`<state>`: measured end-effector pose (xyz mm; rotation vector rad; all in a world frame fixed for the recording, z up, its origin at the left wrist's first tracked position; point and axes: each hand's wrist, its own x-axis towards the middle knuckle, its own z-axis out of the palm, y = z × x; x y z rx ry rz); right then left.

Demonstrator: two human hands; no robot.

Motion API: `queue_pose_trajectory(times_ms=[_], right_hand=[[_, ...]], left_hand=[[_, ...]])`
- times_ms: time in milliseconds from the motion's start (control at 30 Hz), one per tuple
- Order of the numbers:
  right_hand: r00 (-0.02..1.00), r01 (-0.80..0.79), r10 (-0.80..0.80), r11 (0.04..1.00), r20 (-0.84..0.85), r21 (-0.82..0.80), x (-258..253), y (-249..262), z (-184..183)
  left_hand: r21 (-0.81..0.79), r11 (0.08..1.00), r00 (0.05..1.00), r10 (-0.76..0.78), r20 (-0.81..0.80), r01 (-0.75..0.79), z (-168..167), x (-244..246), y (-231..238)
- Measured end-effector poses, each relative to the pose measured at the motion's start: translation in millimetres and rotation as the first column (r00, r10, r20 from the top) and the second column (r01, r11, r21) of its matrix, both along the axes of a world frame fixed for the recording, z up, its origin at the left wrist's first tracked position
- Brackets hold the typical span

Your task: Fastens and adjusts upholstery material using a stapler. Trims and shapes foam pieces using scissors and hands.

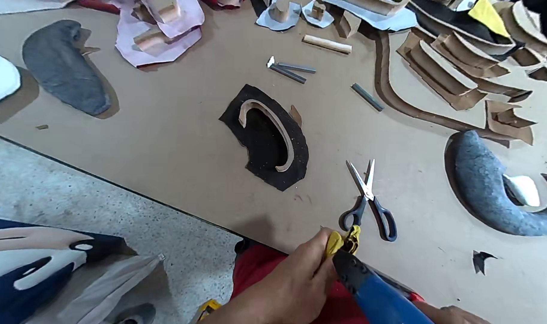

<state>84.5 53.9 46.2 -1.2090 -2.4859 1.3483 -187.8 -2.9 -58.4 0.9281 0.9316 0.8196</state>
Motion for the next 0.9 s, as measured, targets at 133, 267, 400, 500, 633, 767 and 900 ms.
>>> queue_pose_trajectory(times_ms=[133, 267, 400, 500, 633, 767, 900], right_hand=[[0.999, -0.001, 0.002, 1.000, 0.052, -0.005, -6.2, 3.3, -1.3], [0.997, -0.005, 0.006, 1.000, 0.072, -0.024, -9.0, 4.5, -0.9], [0.991, -0.023, 0.027, 0.999, 0.128, -0.036, -10.7, 4.9, 1.1], [0.996, 0.088, -0.088, 0.996, 0.024, -0.022, -3.0, 5.1, 0.9], [0.944, 0.330, -0.307, 0.904, -0.125, 0.273, 32.6, 4.6, -37.0], [0.823, 0.324, -0.403, 0.912, 0.400, 0.252, 57.5, 1.4, -80.6], [0.755, 0.289, -0.421, 0.902, 0.503, 0.321, 66.1, -3.7, -133.9]], left_hand=[[0.044, 0.999, 0.999, 0.030, -0.023, -0.029, -2.8, -0.3, -0.9], [0.084, 0.995, 0.995, 0.065, -0.072, -0.059, -5.2, -0.5, -3.5], [0.144, 0.988, 0.980, 0.079, -0.182, -0.053, -4.9, -0.1, -4.4], [0.139, 0.989, 0.985, 0.076, -0.155, -0.054, -3.3, 0.9, -2.2], [-0.065, 0.989, 0.969, 0.141, 0.205, -0.130, -5.2, -0.7, -1.8], [-0.254, 0.964, 0.781, 0.221, 0.584, -0.083, -12.5, -2.0, -0.1], [0.007, 0.968, 0.950, 0.243, 0.193, -0.249, 4.0, 5.1, 7.0]])
